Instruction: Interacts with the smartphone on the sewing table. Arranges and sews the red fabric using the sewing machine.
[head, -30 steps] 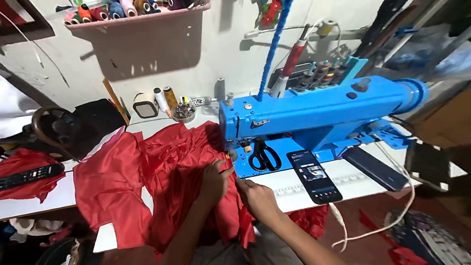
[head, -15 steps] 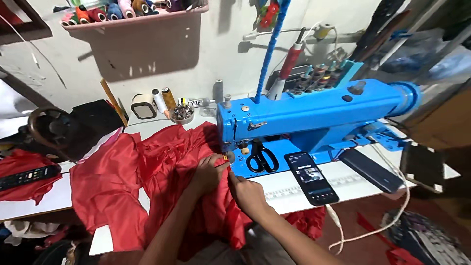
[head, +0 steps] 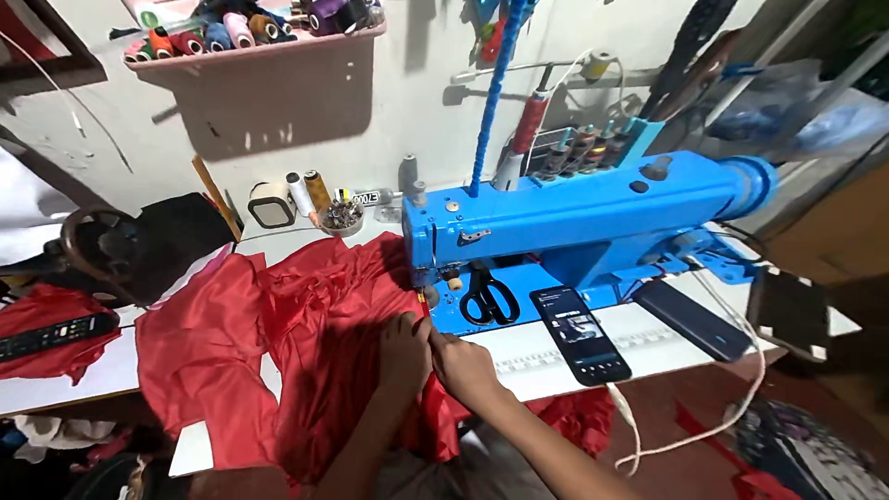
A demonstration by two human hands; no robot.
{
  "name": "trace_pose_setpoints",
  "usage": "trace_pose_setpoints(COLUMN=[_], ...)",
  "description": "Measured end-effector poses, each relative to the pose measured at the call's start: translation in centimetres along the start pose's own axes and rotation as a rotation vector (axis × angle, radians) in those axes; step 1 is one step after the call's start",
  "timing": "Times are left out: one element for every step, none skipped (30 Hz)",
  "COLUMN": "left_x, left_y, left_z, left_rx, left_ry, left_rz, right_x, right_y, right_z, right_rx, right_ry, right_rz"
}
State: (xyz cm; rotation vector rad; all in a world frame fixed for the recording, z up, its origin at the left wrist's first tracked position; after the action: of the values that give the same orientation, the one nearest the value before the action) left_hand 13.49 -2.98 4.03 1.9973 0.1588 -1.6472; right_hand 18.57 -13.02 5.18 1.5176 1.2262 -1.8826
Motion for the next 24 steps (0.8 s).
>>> trace_pose_setpoints(left_x=[0.4,0.5,0.4,0.1,-0.2,-0.4,-0.6,-0.7,-0.6,-0.5,-0.4,-0.3,-0.2,-0.1,0.0,0.2,0.4,0.4,0.3,0.0,-0.7,-1.7,-2.7,-3.4], left_y=[-0.5,-1.1,-1.5,-1.9,-2.3,-2.6,-2.8,-3.0,-3.2,-3.4,-3.6,-3.8,-4.0,-4.2,-4.3,-4.4,-4.5,-4.5,-4.4,-4.1,-3.8,-3.5,-3.4,-3.8], left_z=[0.0,-0.3,-0.6,-0.9,-1.3,-1.8,-2.2,-2.5,-2.8,-3.0,-3.2,-3.4,-3.6,-3.9,-4.1,-4.4,-4.6,-4.7,-4.5,-3.9,-3.0,-1.6,0.2,2.3], left_rx=[0.049,0.095,0.129,0.154,0.178,0.198,0.216,0.232,0.243,0.261,0.283,0.301,0.315,0.327,0.332,0.339,0.342,0.332,0.303,0.250,0.167,0.057,-0.079,-0.205], left_ry=[0.061,0.106,0.112,0.101,0.092,0.076,0.054,0.037,0.031,0.043,0.072,0.096,0.120,0.140,0.150,0.173,0.198,0.203,0.197,0.182,0.153,0.121,0.083,0.082], left_rz=[0.022,0.055,0.090,0.120,0.140,0.146,0.140,0.133,0.127,0.123,0.124,0.128,0.130,0.125,0.120,0.114,0.107,0.103,0.092,0.077,0.066,0.063,0.058,0.050], right_x=[0.1,0.1,0.2,0.3,0.4,0.4,0.3,0.3,0.2,0.1,-0.1,-0.2,-0.2,-0.3,-0.4,-0.5,-0.7,-0.8,-0.9,-0.9,-0.9,-1.0,-1.0,-1.1], right_y=[0.0,0.0,0.0,0.0,-0.1,-0.1,-0.1,0.0,-0.1,-0.1,-0.1,-0.1,0.0,0.1,0.2,0.3,0.5,0.7,1.0,1.2,1.4,1.6,1.7,1.8], right_z=[0.0,-0.1,-0.2,-0.3,-0.4,-0.6,-0.9,-1.1,-1.3,-1.5,-1.7,-1.8,-2.0,-2.2,-2.3,-2.4,-2.5,-2.6,-2.4,-2.1,-1.8,-1.5,-1.2,-1.0], right_rx=[-0.011,-0.016,-0.016,-0.018,-0.020,-0.014,-0.010,-0.003,0.012,0.030,0.043,0.052,0.053,0.052,0.050,0.044,0.031,0.005,-0.030,-0.072,-0.121,-0.167,-0.194,-0.205], right_ry=[0.021,0.032,0.041,0.056,0.069,0.068,0.073,0.069,0.043,0.003,-0.031,-0.050,-0.049,-0.052,-0.061,-0.077,-0.100,-0.113,-0.126,-0.142,-0.151,-0.163,-0.183,-0.195], right_rz=[0.007,0.012,0.019,0.027,0.032,0.030,0.029,0.025,0.015,0.002,-0.012,-0.022,-0.028,-0.032,-0.041,-0.055,-0.076,-0.102,-0.133,-0.165,-0.200,-0.237,-0.270,-0.295])
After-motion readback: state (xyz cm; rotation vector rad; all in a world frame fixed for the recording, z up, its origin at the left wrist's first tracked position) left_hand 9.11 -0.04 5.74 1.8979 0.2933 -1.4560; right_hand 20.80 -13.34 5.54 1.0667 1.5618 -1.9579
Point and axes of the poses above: each hand's wrist, its own z-axis away from the middle knuckle, its own x-axis out of the palm, y = z × x, the point moved 3 cm from there along -z, towards the middle knuckle, and after that the axes turned 7 degrees about -x, right-handed, at the moved point
